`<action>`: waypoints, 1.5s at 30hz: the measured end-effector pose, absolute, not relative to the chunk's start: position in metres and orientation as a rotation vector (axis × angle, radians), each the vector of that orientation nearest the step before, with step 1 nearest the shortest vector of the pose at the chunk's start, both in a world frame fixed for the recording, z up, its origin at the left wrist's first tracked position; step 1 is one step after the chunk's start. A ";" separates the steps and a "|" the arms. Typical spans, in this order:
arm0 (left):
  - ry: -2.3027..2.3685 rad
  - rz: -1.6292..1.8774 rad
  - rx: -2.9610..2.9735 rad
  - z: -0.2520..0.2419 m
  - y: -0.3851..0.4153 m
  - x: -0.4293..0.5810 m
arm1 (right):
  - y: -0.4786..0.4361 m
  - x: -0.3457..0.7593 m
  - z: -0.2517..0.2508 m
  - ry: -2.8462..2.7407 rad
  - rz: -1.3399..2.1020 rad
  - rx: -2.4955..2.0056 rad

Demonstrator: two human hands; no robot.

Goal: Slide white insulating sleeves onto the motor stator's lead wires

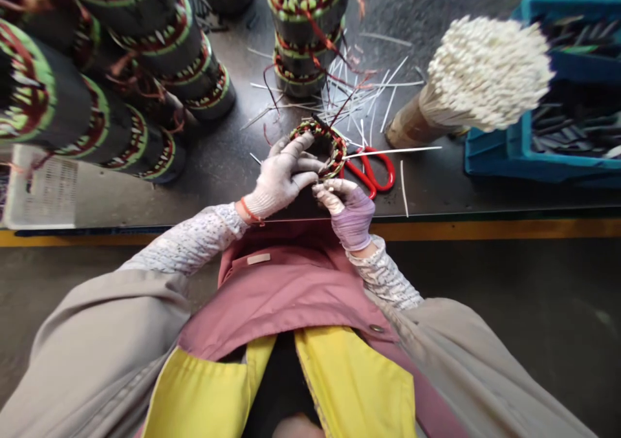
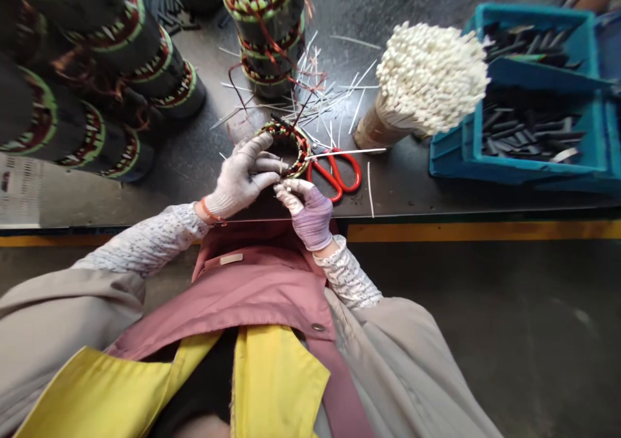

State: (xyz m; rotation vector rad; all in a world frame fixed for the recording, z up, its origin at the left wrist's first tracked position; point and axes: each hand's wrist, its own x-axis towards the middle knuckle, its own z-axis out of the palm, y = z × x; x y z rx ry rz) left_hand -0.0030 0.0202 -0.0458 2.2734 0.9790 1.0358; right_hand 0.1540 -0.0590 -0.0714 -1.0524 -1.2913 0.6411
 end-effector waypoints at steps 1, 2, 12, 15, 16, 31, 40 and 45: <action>0.944 1.065 2.304 -0.047 0.020 -0.003 | -0.062 0.154 -0.068 -1.267 0.665 -1.085; 0.883 1.076 2.366 -0.048 0.020 -0.003 | -0.067 0.156 -0.063 -1.275 0.665 -1.107; 0.688 1.097 2.681 -0.051 0.023 -0.006 | -0.058 0.161 -0.040 -1.469 0.572 -1.317; 0.707 1.139 2.705 -0.054 0.021 -0.005 | -0.057 0.161 -0.038 -1.480 0.612 -1.361; 0.712 1.164 2.704 -0.054 0.020 -0.004 | -0.060 0.161 -0.035 -1.489 0.623 -1.362; 0.634 1.346 2.690 -0.060 0.021 -0.002 | -0.066 0.164 -0.036 -1.504 0.578 -1.344; 0.548 1.340 2.752 -0.063 0.026 -0.004 | -0.041 0.166 -0.054 -1.648 0.396 -1.454; 0.692 1.086 2.641 -0.054 0.027 -0.004 | -0.058 0.174 -0.037 -2.006 0.099 -1.503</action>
